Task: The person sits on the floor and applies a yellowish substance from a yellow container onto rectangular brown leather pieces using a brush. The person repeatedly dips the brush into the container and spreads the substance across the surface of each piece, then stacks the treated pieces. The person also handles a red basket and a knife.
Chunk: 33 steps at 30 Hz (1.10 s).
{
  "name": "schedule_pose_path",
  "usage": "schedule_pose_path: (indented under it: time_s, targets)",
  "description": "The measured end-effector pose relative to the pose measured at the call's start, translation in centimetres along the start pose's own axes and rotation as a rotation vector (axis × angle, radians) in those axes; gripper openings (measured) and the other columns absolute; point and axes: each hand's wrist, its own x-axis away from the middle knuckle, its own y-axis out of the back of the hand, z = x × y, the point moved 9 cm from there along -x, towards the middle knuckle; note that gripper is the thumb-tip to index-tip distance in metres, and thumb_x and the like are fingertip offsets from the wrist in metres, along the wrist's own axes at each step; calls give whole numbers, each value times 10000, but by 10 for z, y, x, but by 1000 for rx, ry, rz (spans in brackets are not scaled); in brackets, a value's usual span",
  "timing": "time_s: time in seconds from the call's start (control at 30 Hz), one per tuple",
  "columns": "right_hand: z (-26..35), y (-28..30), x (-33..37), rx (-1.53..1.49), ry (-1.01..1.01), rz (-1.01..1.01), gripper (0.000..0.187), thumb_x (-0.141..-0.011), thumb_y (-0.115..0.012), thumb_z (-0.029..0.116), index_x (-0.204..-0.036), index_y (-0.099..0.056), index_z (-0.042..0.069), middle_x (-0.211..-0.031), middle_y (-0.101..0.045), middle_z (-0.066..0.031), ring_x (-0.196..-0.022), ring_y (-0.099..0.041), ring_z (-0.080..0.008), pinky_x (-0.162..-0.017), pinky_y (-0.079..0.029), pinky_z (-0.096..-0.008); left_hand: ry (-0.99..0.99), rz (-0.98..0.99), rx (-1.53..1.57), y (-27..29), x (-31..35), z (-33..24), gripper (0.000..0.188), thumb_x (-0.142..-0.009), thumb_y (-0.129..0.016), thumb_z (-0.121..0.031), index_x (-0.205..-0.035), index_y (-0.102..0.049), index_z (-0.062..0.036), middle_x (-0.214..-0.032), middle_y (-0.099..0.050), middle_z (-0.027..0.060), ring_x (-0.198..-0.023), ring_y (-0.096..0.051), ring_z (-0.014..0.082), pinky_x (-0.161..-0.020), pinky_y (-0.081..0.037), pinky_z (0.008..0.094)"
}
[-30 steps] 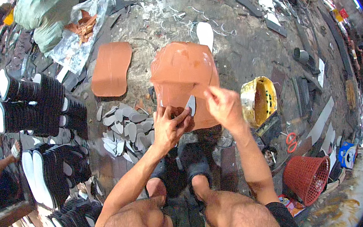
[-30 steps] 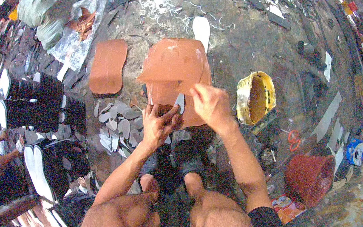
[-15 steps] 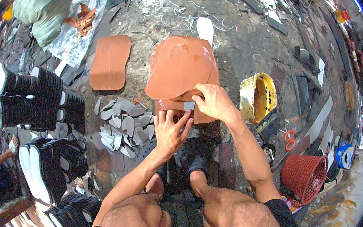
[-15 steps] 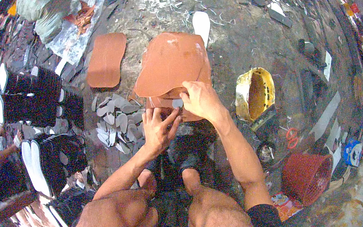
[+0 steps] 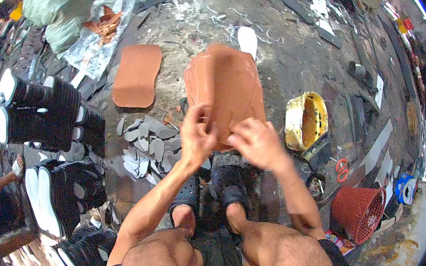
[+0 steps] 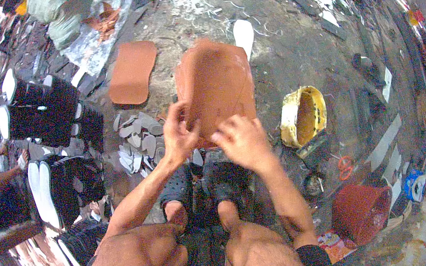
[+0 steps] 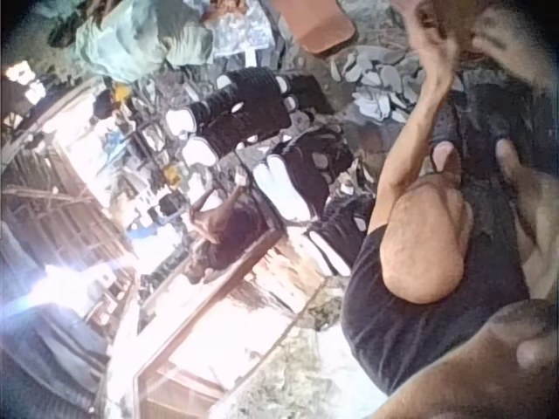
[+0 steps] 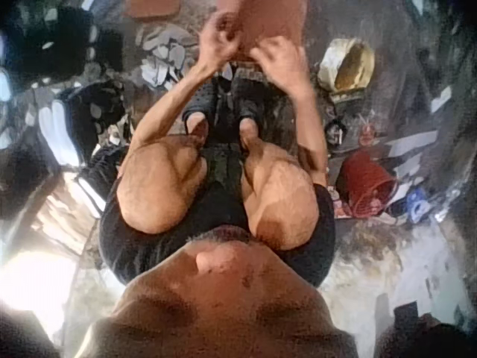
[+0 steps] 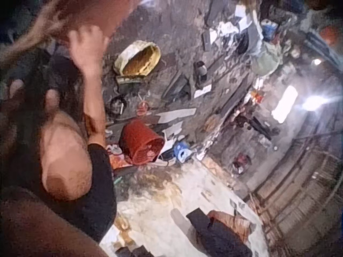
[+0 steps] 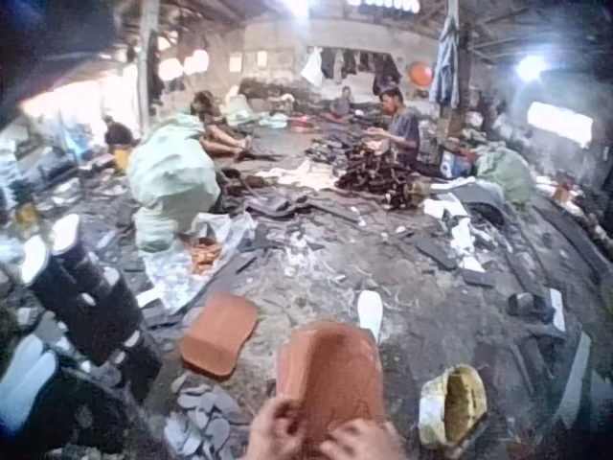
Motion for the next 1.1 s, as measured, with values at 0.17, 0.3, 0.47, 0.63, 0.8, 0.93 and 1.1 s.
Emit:
schedule_pose_path:
  time_s: [0.17,0.3,0.47,0.63,0.8,0.93,1.1]
  targets:
    - [58,159,51,433,360,-606,567,-715,-772,212,-1260,-646,114,-1258,-640,-138,-1259,-539,-296,-1081,-359,-483,-563,600,-154,8,23,-152,586,-589,-781,-19,-1163,-669,-60,-1133,-636,148,-1052,-624,313,-913,-502,419]
    - [17,170,55,-351,152,-683,198,-819,-752,50,-1007,-710,2,-890,-737,-83,-809,-684,-175,-773,-530,-296,-8,-251,-19,134,-34,-39,504,-749,-787,-72,-1235,-662,-121,-1074,-653,158,-1040,-597,304,-861,-511,401]
    - [-74,55,-13,-1080,-44,-709,344,-915,-686,95,-1226,-604,-26,-1154,-680,-89,-993,-635,-161,-884,-499,-321,-161,202,-1089,94,2,95,305,-731,-703,-62,-1028,-728,-129,-946,-644,105,-912,-605,326,-794,-512,430]
    - [-62,40,15,-582,-210,-907,569,-927,-663,144,-1434,-435,21,-1286,-607,-183,-1127,-610,-254,-976,-466,-374,-329,180,-1109,120,24,123,339,-688,-707,-79,-1022,-723,-132,-948,-646,67,-917,-609,299,-758,-515,417]
    - [-51,38,20,-610,-89,-832,456,-929,-647,120,-1358,-527,27,-1163,-669,-170,-1042,-655,-246,-910,-507,-374,-219,175,-887,113,24,98,456,-713,-738,-42,-1158,-651,-100,-831,-622,103,-860,-589,310,-736,-487,431]
    - [-26,-3,23,-837,-34,-592,259,-953,-636,125,-1170,-656,-14,-931,-720,-85,-778,-672,-126,-647,-551,-267,-172,125,-544,98,48,31,296,-693,-735,-9,-981,-716,-74,-782,-632,85,-725,-618,280,-642,-511,376]
    - [33,-58,8,-888,-9,-257,294,-899,-700,120,-1150,-627,-14,-914,-712,-96,-737,-677,-130,-623,-551,-278,-387,291,-507,38,78,-45,316,-690,-808,-58,-995,-726,-79,-834,-649,99,-772,-649,295,-664,-549,374]
